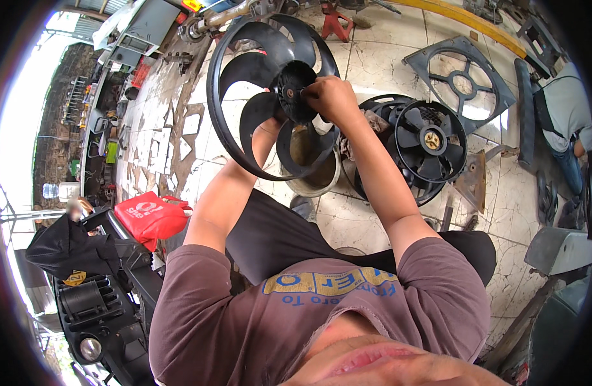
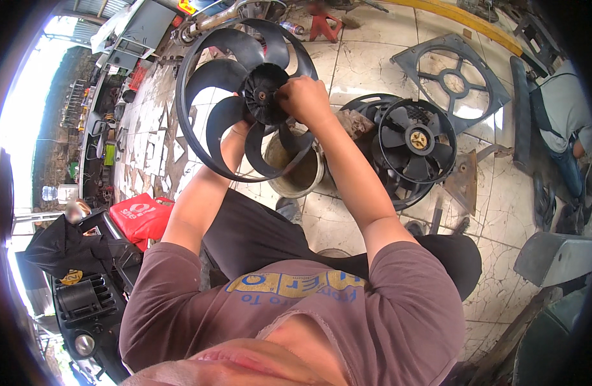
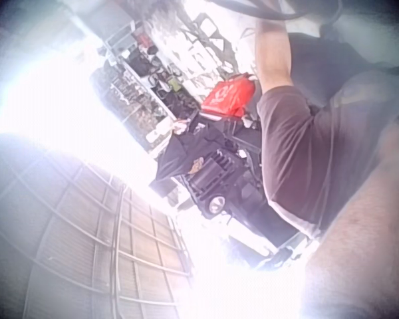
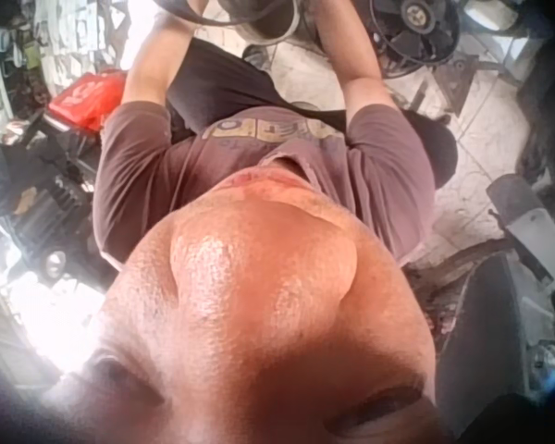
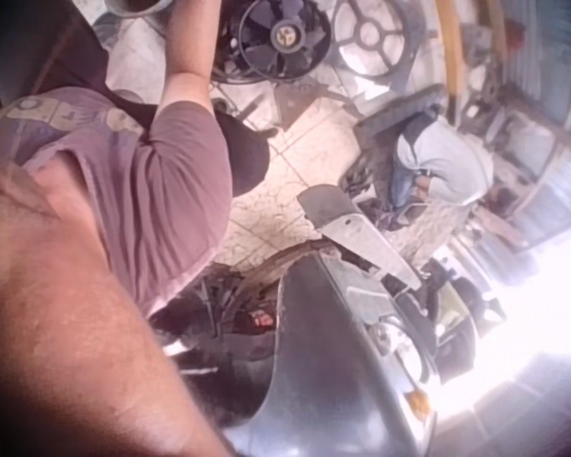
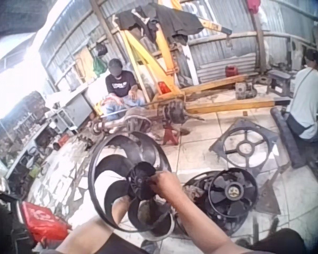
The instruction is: The person sits on the floor and wipes a black plastic fan with a cloth, rotating it to clean different sections of the blades and hub. The person repeatedly wipes the same fan without switching to other items.
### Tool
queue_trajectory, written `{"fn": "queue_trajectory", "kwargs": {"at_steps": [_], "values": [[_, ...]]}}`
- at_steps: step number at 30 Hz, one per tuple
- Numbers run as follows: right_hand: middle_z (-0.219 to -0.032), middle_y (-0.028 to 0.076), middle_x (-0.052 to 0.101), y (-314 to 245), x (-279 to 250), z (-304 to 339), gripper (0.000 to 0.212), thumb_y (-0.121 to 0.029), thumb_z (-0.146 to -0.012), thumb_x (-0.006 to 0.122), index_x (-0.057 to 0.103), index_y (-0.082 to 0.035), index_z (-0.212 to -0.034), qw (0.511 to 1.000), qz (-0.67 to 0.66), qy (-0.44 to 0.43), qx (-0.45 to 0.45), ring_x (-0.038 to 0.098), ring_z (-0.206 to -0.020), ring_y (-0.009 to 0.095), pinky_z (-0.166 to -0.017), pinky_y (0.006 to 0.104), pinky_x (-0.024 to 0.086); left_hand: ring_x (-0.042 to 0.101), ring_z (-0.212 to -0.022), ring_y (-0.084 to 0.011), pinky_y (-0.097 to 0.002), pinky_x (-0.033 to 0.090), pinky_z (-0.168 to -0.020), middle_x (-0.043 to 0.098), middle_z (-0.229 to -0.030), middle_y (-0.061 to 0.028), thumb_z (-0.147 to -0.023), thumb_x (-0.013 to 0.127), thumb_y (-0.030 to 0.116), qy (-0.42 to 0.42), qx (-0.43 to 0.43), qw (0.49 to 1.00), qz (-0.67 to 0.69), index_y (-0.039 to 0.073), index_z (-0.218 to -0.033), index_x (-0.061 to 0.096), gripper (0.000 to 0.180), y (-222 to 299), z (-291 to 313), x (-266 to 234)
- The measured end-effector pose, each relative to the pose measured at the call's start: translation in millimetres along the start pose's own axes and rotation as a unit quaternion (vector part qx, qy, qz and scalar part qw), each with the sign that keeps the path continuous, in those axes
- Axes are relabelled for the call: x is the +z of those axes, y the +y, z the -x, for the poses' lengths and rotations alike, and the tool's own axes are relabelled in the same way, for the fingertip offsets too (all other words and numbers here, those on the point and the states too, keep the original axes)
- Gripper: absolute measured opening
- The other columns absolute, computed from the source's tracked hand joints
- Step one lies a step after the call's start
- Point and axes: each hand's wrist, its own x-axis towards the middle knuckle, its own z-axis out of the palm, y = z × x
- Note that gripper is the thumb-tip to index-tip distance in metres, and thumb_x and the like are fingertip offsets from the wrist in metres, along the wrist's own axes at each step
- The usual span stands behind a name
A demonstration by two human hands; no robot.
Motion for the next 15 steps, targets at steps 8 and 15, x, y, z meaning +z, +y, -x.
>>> {"fn": "queue_trajectory", "kwargs": {"at_steps": [8, 15], "values": [[-0.085, 0.008, 0.072, 4.3, 20.0, -3.1, 0.017, -0.027, -0.079, 0.076, 0.082, -0.017, -0.091, 0.995, -0.050, 0.076, -0.048, 0.070, -0.090, 0.032, -0.075, 0.0467, 0.056, 0.063, -0.122, -0.0327, -0.0439, 0.049, -0.107, 0.065, -0.134, -0.0173, -0.093, 0.075, 0.021, 0.000, 0.005, 1.000, -0.001, 0.004, -0.143, 0.056, 0.056, 0.9, 0.7, 0.1], [-0.082, 0.008, 0.073, 2.8, 9.9, -0.8, 0.013, -0.027, -0.082, 0.070, 0.076, -0.016, -0.077, 0.992, 0.125, -0.018, -0.004, 0.071, -0.086, 0.031, -0.070, 0.0501, 0.050, 0.063, -0.123, -0.0330, -0.0440, 0.048, -0.107, 0.064, -0.134, -0.0175, -0.093, 0.075, 0.020, -0.022, 0.015, 1.000, -0.009, 0.004, -0.143, 0.056, 0.057, -21.7, -3.5, -4.7]]}}
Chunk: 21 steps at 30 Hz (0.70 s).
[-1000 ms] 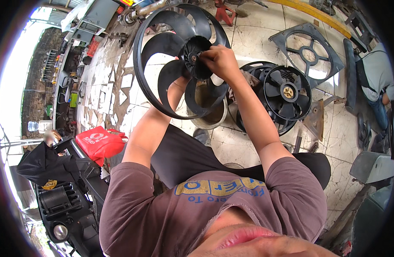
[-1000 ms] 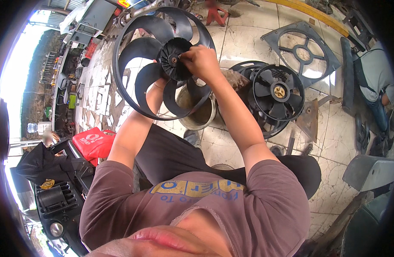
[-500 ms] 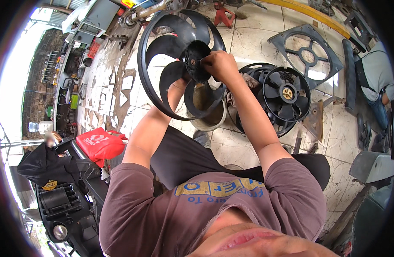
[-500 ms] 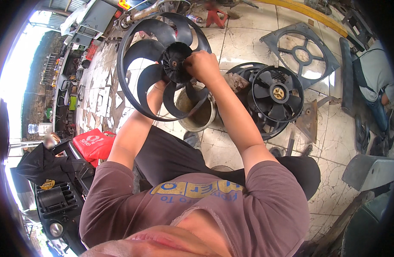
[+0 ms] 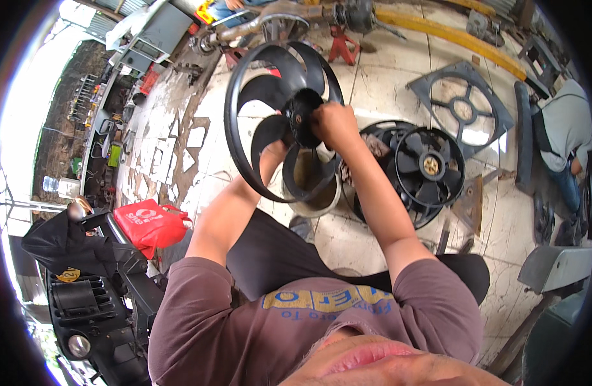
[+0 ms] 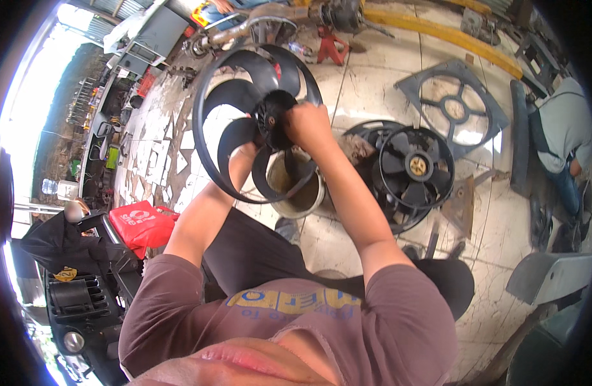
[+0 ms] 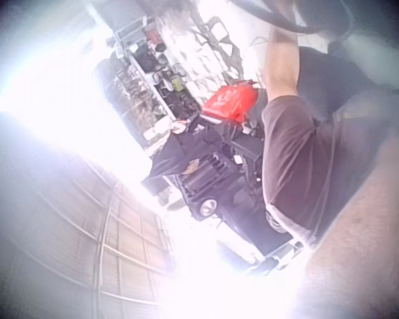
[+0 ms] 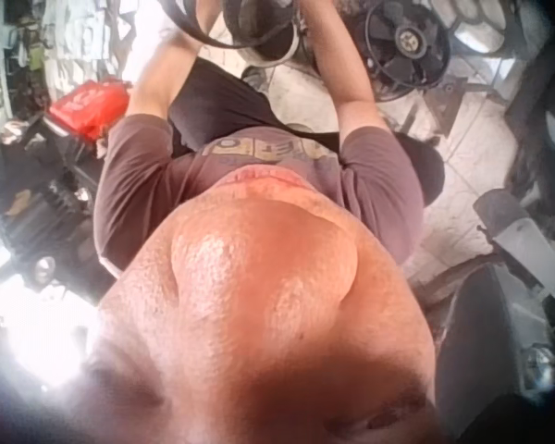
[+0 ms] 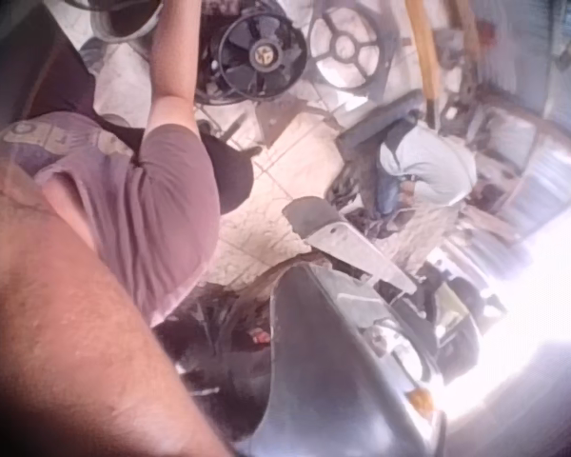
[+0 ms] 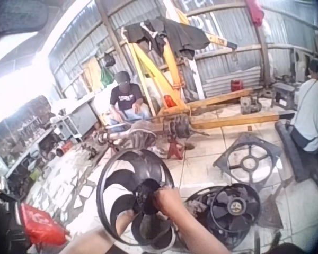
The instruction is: The person sits on the floor and wipes a black plastic fan with a cloth, rotating it to clean different sections of the blades and hub. The person repeatedly wipes the same fan without switching to other items.
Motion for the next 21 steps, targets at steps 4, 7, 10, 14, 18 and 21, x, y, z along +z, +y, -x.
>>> {"fn": "queue_trajectory", "kwargs": {"at_steps": [4, 7, 10, 14, 18, 21], "values": [[-0.082, 0.007, 0.073, -17.3, -7.2, -6.1, 0.015, -0.027, -0.077, 0.073, 0.076, -0.013, -0.079, 1.000, 0.007, -0.003, -0.012, 0.071, -0.088, 0.030, -0.072, 0.0494, 0.053, 0.063, -0.123, -0.0331, -0.0440, 0.048, -0.107, 0.064, -0.135, -0.0175, -0.092, 0.076, 0.020, -0.028, 0.070, 0.991, -0.113, 0.004, -0.143, 0.056, 0.057, -54.0, -8.4, -56.4], [-0.080, 0.006, 0.072, -7.7, -3.6, -3.7, 0.014, -0.028, -0.076, 0.073, 0.075, -0.014, -0.078, 1.000, 0.024, 0.017, -0.002, 0.071, -0.087, 0.029, -0.071, 0.0501, 0.051, 0.064, -0.119, -0.0281, -0.0418, 0.050, -0.104, 0.066, -0.131, -0.0134, -0.096, 0.072, 0.024, -0.051, 0.080, 0.994, -0.055, 0.007, -0.140, 0.058, 0.050, -68.1, -4.8, -36.8], [-0.081, 0.009, 0.073, -14.7, -5.1, -7.7, 0.016, -0.028, -0.075, 0.074, 0.076, -0.013, -0.079, 1.000, -0.004, 0.009, -0.003, 0.072, -0.083, 0.031, -0.071, 0.0481, 0.053, 0.066, -0.097, -0.0104, -0.0308, 0.054, -0.086, 0.069, -0.106, 0.0015, -0.106, 0.060, 0.037, -0.045, -0.075, 0.984, 0.156, 0.016, -0.125, 0.063, 0.029, -56.4, -8.1, -31.1], [-0.084, 0.016, 0.075, 27.6, -17.3, 5.8, 0.026, -0.027, -0.071, 0.077, 0.079, -0.006, -0.087, 0.990, -0.118, -0.031, 0.066, 0.073, -0.081, 0.035, -0.076, 0.0443, 0.056, 0.064, -0.088, -0.0091, -0.0278, 0.053, -0.080, 0.067, -0.099, 0.0023, -0.107, 0.059, 0.036, -0.030, -0.092, 0.988, 0.123, 0.014, -0.119, 0.063, 0.025, 6.2, 14.7, 38.6], [-0.082, 0.017, 0.074, 51.3, -34.6, -2.8, 0.028, -0.021, -0.075, 0.074, 0.078, 0.001, -0.093, 0.942, -0.325, 0.029, 0.083, 0.073, -0.078, 0.028, -0.076, 0.0376, 0.056, 0.064, -0.120, -0.0192, -0.0385, 0.048, -0.109, 0.063, -0.137, -0.0068, -0.104, 0.057, 0.052, -0.089, -0.037, 0.994, 0.055, 0.006, -0.142, 0.056, 0.060, -21.0, -7.7, -13.8], [-0.073, 0.005, 0.066, 66.1, -45.8, 0.2, 0.024, -0.017, -0.080, 0.075, 0.074, 0.003, -0.092, 0.899, -0.411, 0.034, 0.149, 0.060, -0.072, 0.010, -0.067, 0.0279, 0.049, 0.064, -0.110, -0.0166, -0.0338, 0.051, -0.098, 0.064, -0.122, -0.0056, -0.104, 0.062, 0.041, -0.083, -0.041, 0.989, 0.113, 0.006, -0.133, 0.057, 0.046, -30.9, -14.1, -17.8]]}}
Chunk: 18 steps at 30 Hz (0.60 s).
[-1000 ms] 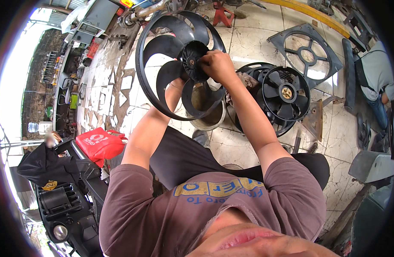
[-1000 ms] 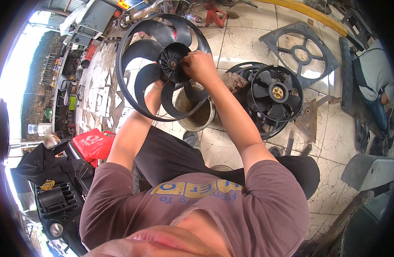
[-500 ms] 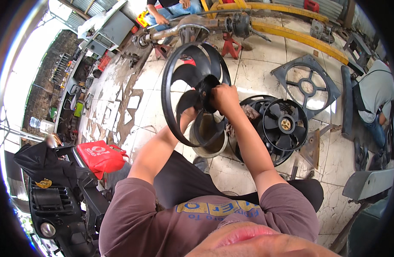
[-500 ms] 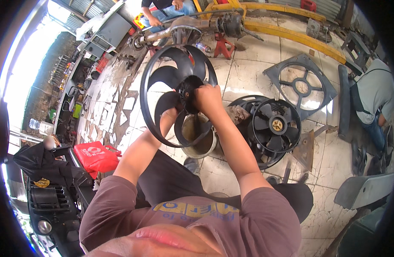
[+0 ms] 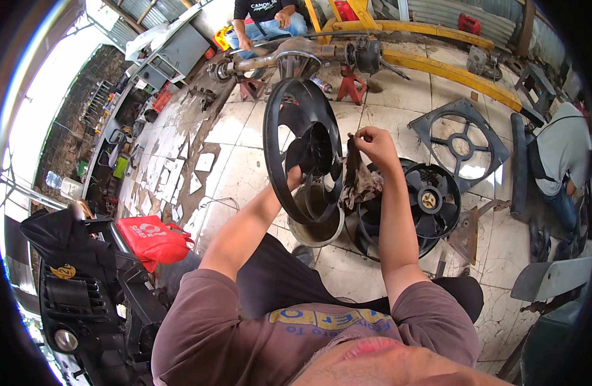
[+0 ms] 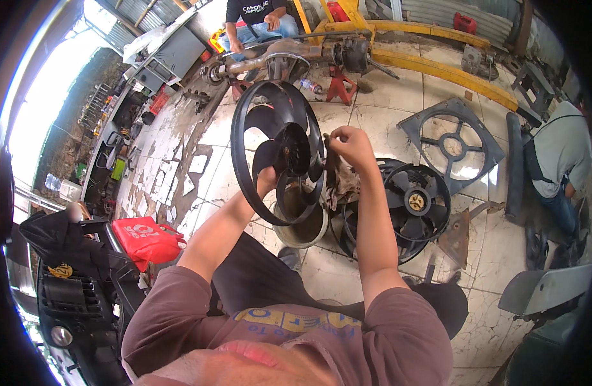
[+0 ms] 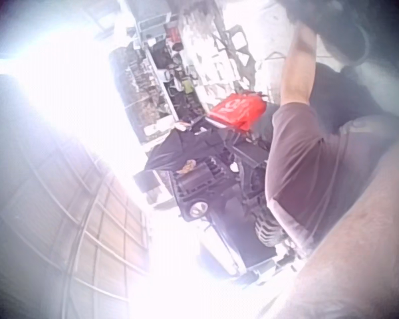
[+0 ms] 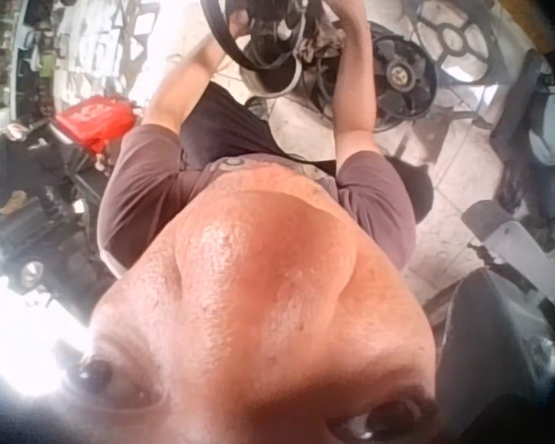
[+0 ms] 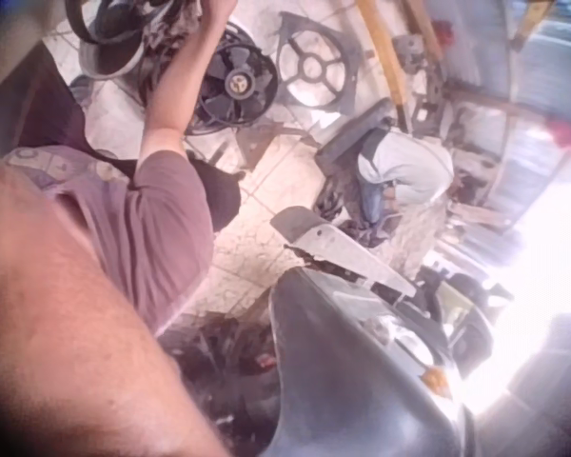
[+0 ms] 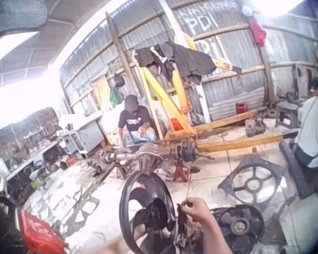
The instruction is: The person sits on the floor and wipes a black plastic fan with a cloth, rotating it to clean different sections of the blades and hub. The person repeatedly wipes the same fan without switching to other items.
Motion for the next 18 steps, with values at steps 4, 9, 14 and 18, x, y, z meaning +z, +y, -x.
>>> {"fn": "queue_trajectory", "kwargs": {"at_steps": [4, 9, 14, 18], "values": [[-0.074, -0.001, 0.062, -5.2, -16.7, -5.1, 0.016, -0.013, -0.088, 0.074, 0.072, 0.001, -0.093, 0.999, -0.027, 0.022, -0.007, 0.054, -0.071, 0.006, -0.065, 0.0253, 0.044, 0.062, -0.112, -0.0188, -0.0361, 0.049, -0.099, 0.064, -0.121, -0.0083, -0.104, 0.064, 0.039, -0.021, -0.013, 0.999, -0.024, 0.006, -0.135, 0.054, 0.047, 7.4, 7.5, 4.9], [-0.087, -0.001, 0.068, -25.0, -23.8, 2.7, 0.014, -0.013, -0.093, 0.073, 0.073, -0.001, -0.101, 0.987, -0.074, 0.130, -0.057, 0.059, -0.080, 0.007, -0.073, 0.0251, 0.049, 0.061, -0.123, -0.0268, -0.0476, 0.045, -0.107, 0.066, -0.128, -0.0164, -0.102, 0.061, 0.034, -0.054, -0.086, 0.992, -0.079, 0.005, -0.136, 0.058, 0.045, 92.8, 46.3, 70.0], [-0.095, 0.005, 0.074, -55.8, -5.9, 3.3, 0.020, -0.014, -0.093, 0.073, 0.072, 0.000, -0.109, 0.985, -0.066, 0.124, -0.103, 0.068, -0.087, 0.013, -0.081, 0.0280, 0.053, 0.066, -0.114, -0.0268, -0.0475, 0.051, -0.098, 0.071, -0.115, -0.0171, -0.101, 0.060, 0.020, 0.002, -0.100, 0.994, -0.044, 0.005, -0.123, 0.069, 0.028, 101.0, 37.4, 93.5], [-0.099, 0.010, 0.076, -52.8, 16.0, 16.6, 0.020, -0.013, -0.091, 0.075, 0.075, -0.003, -0.108, 0.989, -0.009, 0.101, -0.110, 0.072, -0.093, 0.021, -0.087, 0.0318, 0.054, 0.066, -0.113, -0.0265, -0.0470, 0.052, -0.096, 0.071, -0.115, -0.0167, -0.101, 0.061, 0.020, 0.007, -0.102, 0.992, -0.075, 0.005, -0.123, 0.069, 0.028, 86.2, 32.7, 95.2]]}}
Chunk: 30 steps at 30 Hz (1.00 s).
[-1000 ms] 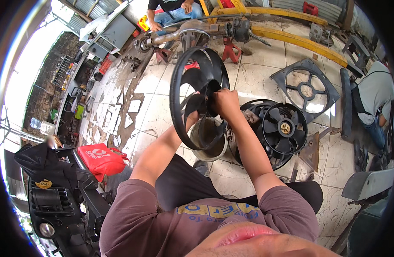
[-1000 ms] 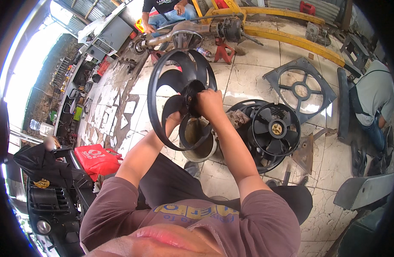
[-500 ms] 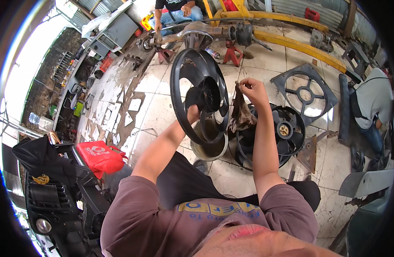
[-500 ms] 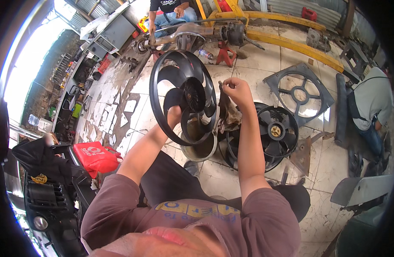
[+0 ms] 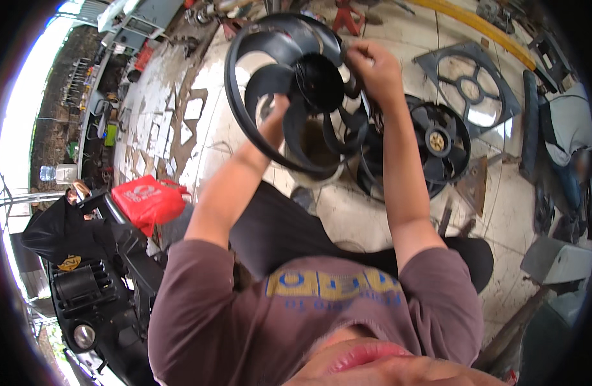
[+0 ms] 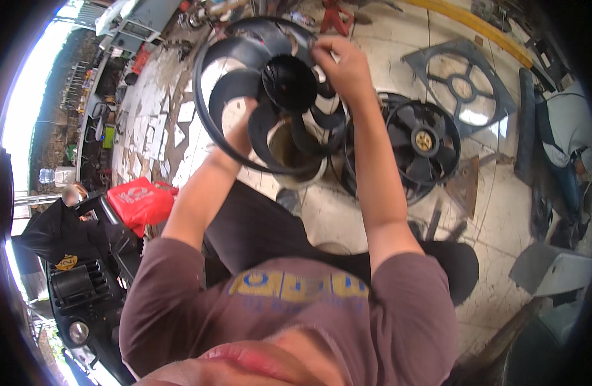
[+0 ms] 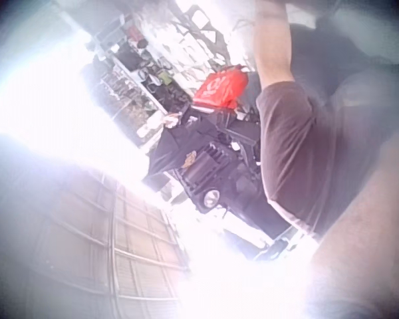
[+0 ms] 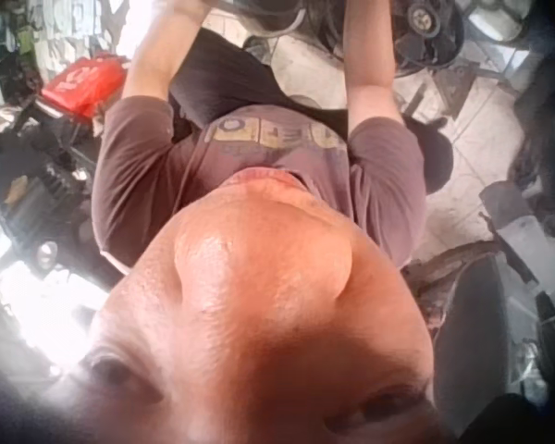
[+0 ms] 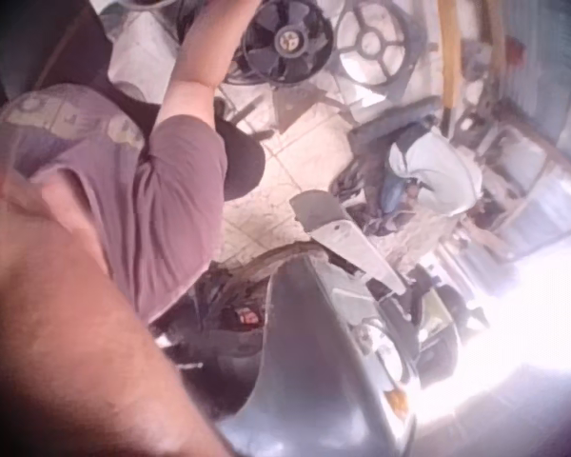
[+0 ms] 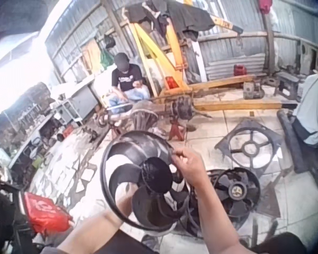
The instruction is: The person sits on the floor and wipes a black plastic fan with a cloth, rotating it to clean different sections of the blades and hub. The person repeatedly wipes the same fan without switching to other items.
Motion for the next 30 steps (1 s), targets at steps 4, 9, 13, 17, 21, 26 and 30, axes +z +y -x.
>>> {"fn": "queue_trajectory", "kwargs": {"at_steps": [4, 9, 13, 17, 21, 26, 30], "values": [[-0.098, 0.009, 0.077, 30.1, 29.8, 1.1, 0.014, -0.012, -0.087, 0.077, 0.079, -0.009, -0.101, 0.992, 0.021, -0.054, -0.108, 0.072, -0.093, 0.026, -0.084, 0.0374, 0.056, 0.066, -0.111, -0.0262, -0.0464, 0.052, -0.094, 0.071, -0.115, -0.0162, -0.101, 0.061, 0.021, -0.001, -0.003, 1.000, -0.015, 0.005, -0.123, 0.068, 0.028, -4.9, -9.1, -3.4], [-0.087, -0.001, 0.068, 42.5, 50.5, 10.0, 0.022, -0.017, -0.077, 0.078, 0.081, -0.025, -0.098, 0.944, 0.232, -0.098, -0.214, 0.060, -0.088, 0.028, -0.074, 0.0424, 0.048, 0.067, -0.109, -0.0258, -0.0457, 0.053, -0.092, 0.071, -0.114, -0.0157, -0.101, 0.062, 0.021, 0.005, -0.021, 0.999, -0.031, 0.005, -0.123, 0.067, 0.028, -12.7, -2.8, -15.0], [-0.087, -0.001, 0.064, 35.4, 45.0, 12.4, 0.021, -0.015, -0.076, 0.078, 0.083, -0.023, -0.094, 0.933, 0.285, -0.086, -0.202, 0.059, -0.089, 0.028, -0.076, 0.0414, 0.048, 0.067, -0.108, -0.0255, -0.0451, 0.054, -0.090, 0.070, -0.114, -0.0152, -0.101, 0.063, 0.021, -0.002, -0.031, 0.999, -0.036, 0.005, -0.124, 0.067, 0.028, -11.3, -8.5, -12.2], [-0.086, -0.002, 0.060, 31.6, 44.7, 14.9, 0.016, -0.017, -0.078, 0.074, 0.083, -0.024, -0.090, 0.903, 0.364, -0.086, -0.209, 0.058, -0.094, 0.025, -0.079, 0.0412, 0.046, 0.067, -0.106, -0.0252, -0.0446, 0.054, -0.089, 0.070, -0.114, -0.0148, -0.101, 0.063, 0.021, -0.007, -0.039, 0.998, -0.039, 0.005, -0.124, 0.066, 0.028, -13.1, -9.7, -10.6], [-0.088, -0.001, 0.060, 37.5, 42.8, 16.1, 0.015, -0.019, -0.082, 0.070, 0.082, -0.027, -0.086, 0.898, 0.371, -0.115, -0.207, 0.057, -0.094, 0.025, -0.077, 0.0432, 0.044, 0.068, -0.104, -0.0249, -0.0440, 0.055, -0.087, 0.070, -0.113, -0.0143, -0.100, 0.064, 0.021, -0.009, -0.042, 0.998, -0.044, 0.005, -0.124, 0.065, 0.029, -12.0, -7.5, -11.7], [-0.090, -0.003, 0.062, 37.2, 42.2, 17.2, 0.019, -0.014, -0.079, 0.069, 0.082, -0.025, -0.089, 0.909, 0.341, -0.121, -0.208, 0.058, -0.096, 0.026, -0.079, 0.0430, 0.044, 0.068, -0.103, -0.0245, -0.0433, 0.056, -0.085, 0.070, -0.113, -0.0138, -0.100, 0.064, 0.021, -0.006, -0.036, 0.998, -0.054, 0.005, -0.124, 0.065, 0.029, -8.0, -3.8, -15.6], [-0.096, -0.003, 0.068, 61.9, 47.0, 19.2, 0.021, -0.019, -0.084, 0.069, 0.083, -0.030, -0.095, 0.903, 0.359, -0.112, -0.206, 0.060, -0.100, 0.026, -0.080, 0.0447, 0.044, 0.068, -0.101, -0.0242, -0.0427, 0.057, -0.083, 0.069, -0.112, -0.0134, -0.100, 0.065, 0.022, -0.008, -0.027, 0.998, -0.054, 0.005, -0.124, 0.064, 0.029, -6.9, -4.4, -18.6]]}}
